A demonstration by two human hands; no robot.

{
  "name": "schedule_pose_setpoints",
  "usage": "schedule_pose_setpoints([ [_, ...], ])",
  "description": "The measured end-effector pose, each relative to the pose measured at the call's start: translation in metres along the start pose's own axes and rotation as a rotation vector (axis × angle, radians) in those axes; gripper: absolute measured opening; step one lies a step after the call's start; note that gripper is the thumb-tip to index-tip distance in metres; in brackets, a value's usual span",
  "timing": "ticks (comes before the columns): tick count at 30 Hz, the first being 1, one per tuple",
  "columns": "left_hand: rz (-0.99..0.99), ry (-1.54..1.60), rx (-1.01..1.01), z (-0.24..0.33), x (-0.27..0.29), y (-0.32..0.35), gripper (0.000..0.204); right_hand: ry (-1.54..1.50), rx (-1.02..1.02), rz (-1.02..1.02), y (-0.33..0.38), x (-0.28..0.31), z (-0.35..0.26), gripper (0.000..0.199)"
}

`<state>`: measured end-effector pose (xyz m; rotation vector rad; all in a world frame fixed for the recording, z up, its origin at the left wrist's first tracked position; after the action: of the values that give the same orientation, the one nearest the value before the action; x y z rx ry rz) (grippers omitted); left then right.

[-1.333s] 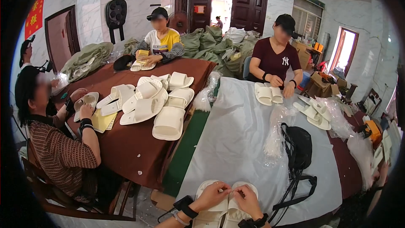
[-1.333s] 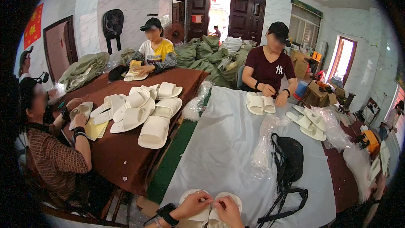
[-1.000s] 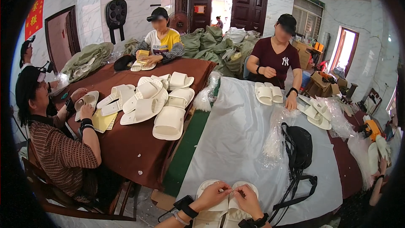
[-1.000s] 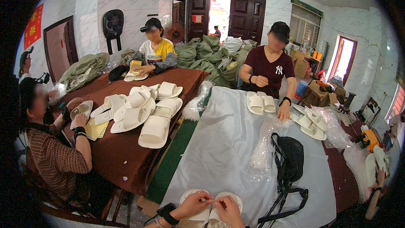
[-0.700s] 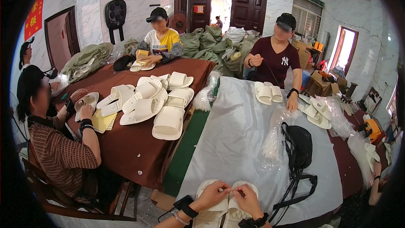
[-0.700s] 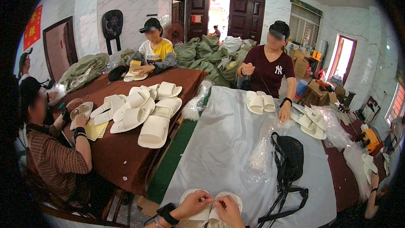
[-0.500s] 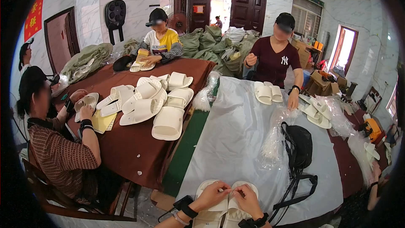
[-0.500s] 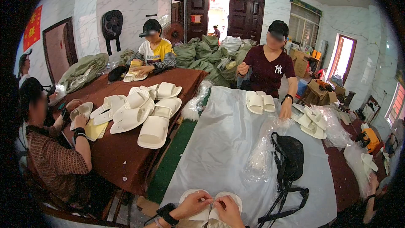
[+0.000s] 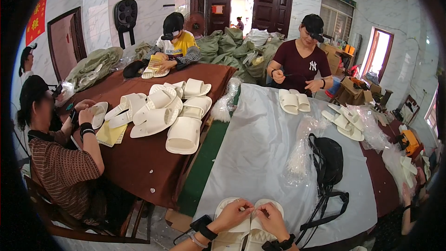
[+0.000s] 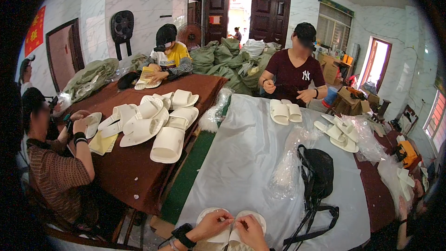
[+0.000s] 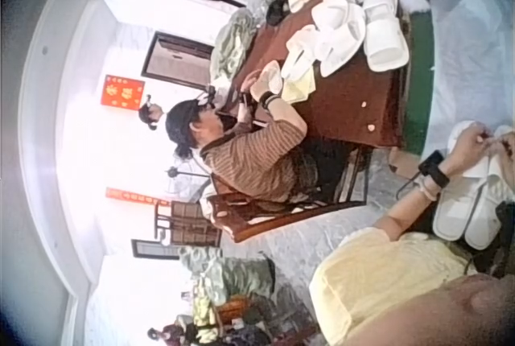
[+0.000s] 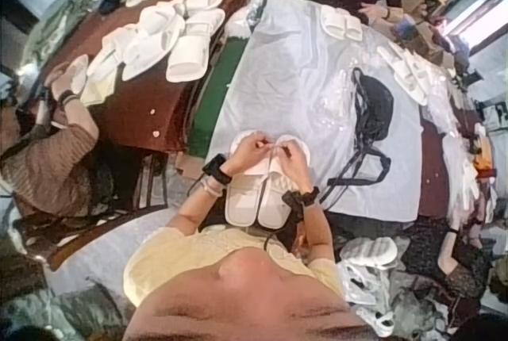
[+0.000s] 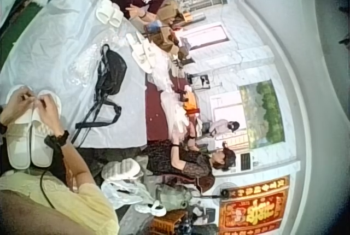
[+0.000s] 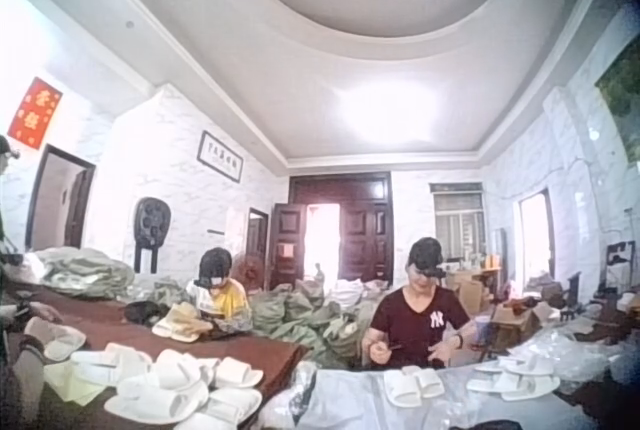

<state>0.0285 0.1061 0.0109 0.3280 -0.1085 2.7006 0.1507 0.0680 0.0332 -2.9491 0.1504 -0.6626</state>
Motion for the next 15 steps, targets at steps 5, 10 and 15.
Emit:
schedule_pose_setpoints([
  [5,-0.024,0.007,0.003,-0.0009,-0.0031,-0.001,0.017,-0.026,0.02,-0.001,-0.0002,-0.0007,0.0032,0.012],
  [10,-0.018,-0.025,-0.002,-0.0009,-0.0019,-0.0022,0.017,-0.001,0.009,-0.008,-0.0009,-0.0002,0.0003,0.012],
  [15,-0.012,-0.016,0.027,-0.0017,-0.0003,-0.0013,0.016,0.016,0.009,-0.015,-0.0003,0.0,-0.0006,0.013],
])
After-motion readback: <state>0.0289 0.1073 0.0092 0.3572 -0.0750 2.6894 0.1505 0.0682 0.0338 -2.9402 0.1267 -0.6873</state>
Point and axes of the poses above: each hand's wrist, its own y-axis away from the middle knuckle, its own x-axis out of the back of the hand, z = x × y, the point moved 10 cm from there along -y, towards the middle knuckle, and after that the axes turned 3 degrees about z, right-handed, at the moved point
